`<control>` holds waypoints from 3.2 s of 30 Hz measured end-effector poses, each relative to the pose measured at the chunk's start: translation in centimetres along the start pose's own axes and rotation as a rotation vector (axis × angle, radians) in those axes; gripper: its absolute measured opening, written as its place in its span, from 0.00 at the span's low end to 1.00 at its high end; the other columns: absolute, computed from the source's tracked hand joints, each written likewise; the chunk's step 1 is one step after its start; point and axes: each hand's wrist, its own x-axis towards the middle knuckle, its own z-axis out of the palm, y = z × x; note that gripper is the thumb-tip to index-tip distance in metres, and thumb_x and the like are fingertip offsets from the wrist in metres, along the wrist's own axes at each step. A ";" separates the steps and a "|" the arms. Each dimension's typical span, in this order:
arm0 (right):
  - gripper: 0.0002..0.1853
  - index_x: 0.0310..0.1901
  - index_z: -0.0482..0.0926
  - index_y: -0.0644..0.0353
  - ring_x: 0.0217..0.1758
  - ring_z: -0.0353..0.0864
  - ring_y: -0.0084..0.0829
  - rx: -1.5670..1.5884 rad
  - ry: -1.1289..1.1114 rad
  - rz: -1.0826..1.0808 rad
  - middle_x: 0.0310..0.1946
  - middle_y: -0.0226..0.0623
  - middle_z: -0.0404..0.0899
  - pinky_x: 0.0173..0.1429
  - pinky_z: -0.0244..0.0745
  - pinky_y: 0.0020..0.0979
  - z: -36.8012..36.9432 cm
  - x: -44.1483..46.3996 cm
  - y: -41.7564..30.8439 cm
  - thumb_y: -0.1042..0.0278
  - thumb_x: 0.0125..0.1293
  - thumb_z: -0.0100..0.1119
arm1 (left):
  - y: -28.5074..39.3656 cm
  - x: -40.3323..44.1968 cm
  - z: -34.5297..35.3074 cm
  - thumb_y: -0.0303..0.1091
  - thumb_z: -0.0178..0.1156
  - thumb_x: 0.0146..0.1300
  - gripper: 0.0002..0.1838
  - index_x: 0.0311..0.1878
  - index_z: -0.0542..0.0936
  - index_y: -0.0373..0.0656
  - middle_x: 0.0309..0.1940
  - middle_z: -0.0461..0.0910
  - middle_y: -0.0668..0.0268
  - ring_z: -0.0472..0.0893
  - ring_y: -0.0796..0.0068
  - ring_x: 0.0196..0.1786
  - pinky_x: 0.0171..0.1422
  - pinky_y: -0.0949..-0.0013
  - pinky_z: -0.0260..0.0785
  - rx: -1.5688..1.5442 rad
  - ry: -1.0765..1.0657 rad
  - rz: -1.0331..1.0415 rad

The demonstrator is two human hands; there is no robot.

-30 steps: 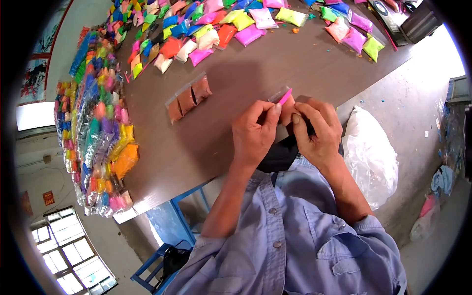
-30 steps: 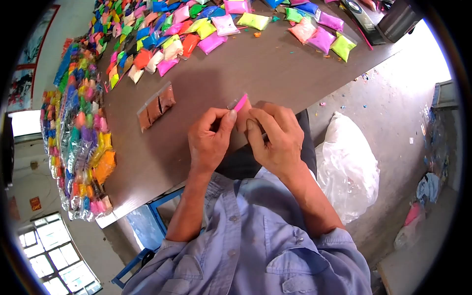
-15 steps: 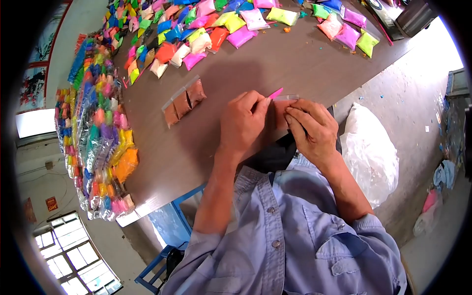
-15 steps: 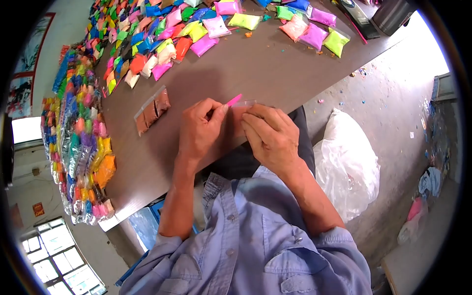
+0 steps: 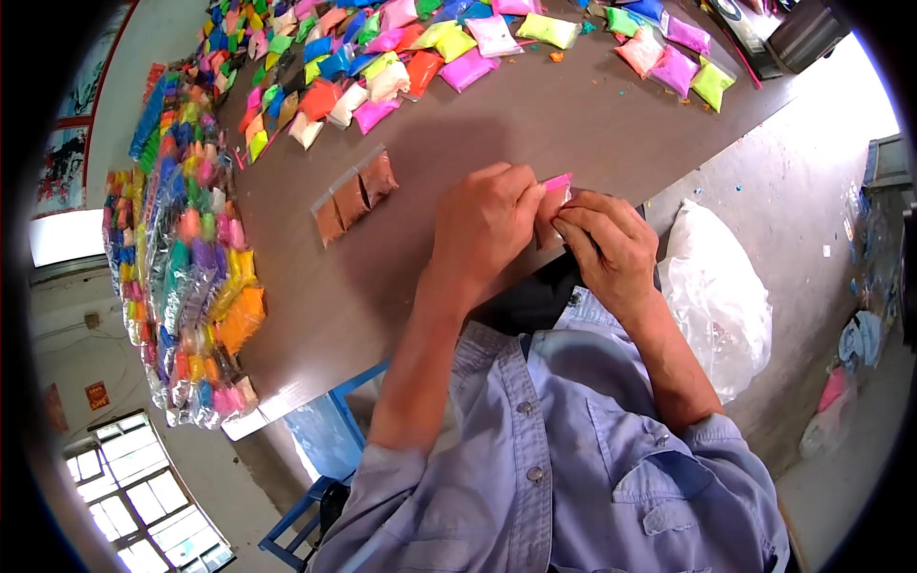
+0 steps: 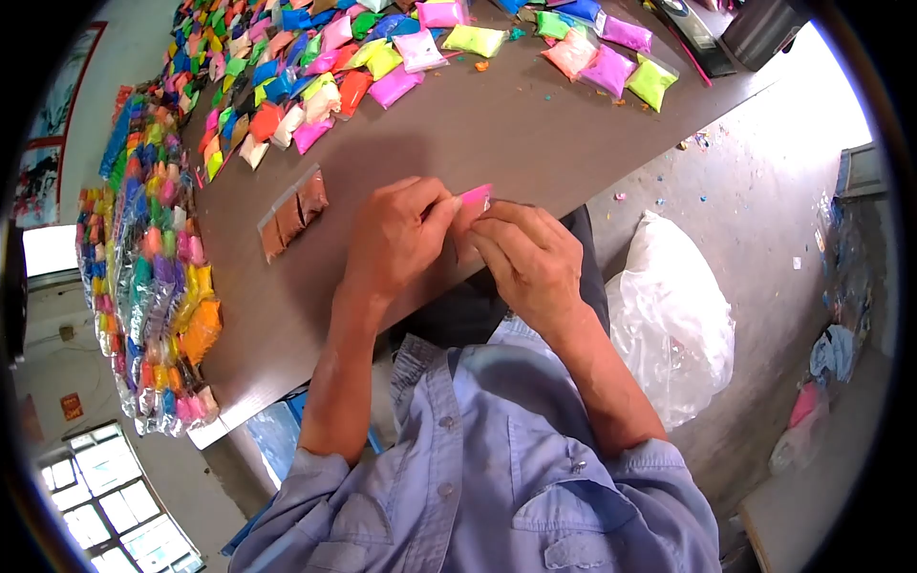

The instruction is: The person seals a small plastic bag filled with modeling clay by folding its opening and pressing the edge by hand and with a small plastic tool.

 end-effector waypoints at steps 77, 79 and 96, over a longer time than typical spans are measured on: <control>0.09 0.40 0.89 0.63 0.45 0.85 0.40 -0.019 -0.167 0.031 0.43 0.39 0.87 0.49 0.80 0.36 -0.7 0.5 -0.7 0.81 0.57 0.74 | 0.5 -2.7 -1.6 0.33 0.66 0.68 0.09 0.32 0.81 0.41 0.30 0.82 0.57 0.83 0.47 0.37 0.40 0.48 0.73 -0.011 0.120 -0.085; 0.09 0.40 0.90 0.63 0.44 0.85 0.39 -0.017 -0.162 0.019 0.43 0.38 0.87 0.48 0.80 0.36 -0.5 0.4 -0.3 0.80 0.57 0.75 | 1.6 -3.5 -1.2 0.33 0.66 0.68 0.09 0.32 0.82 0.42 0.29 0.82 0.57 0.83 0.48 0.36 0.39 0.48 0.73 -0.037 0.111 -0.068; 0.14 0.46 0.90 0.64 0.50 0.87 0.46 -0.042 -0.286 0.011 0.51 0.45 0.86 0.55 0.82 0.39 -1.2 1.4 -2.1 0.81 0.57 0.73 | -2.7 -7.3 -5.4 0.33 0.69 0.71 0.08 0.37 0.82 0.42 0.27 0.83 0.59 0.83 0.57 0.27 0.31 0.59 0.75 -0.054 0.535 -0.213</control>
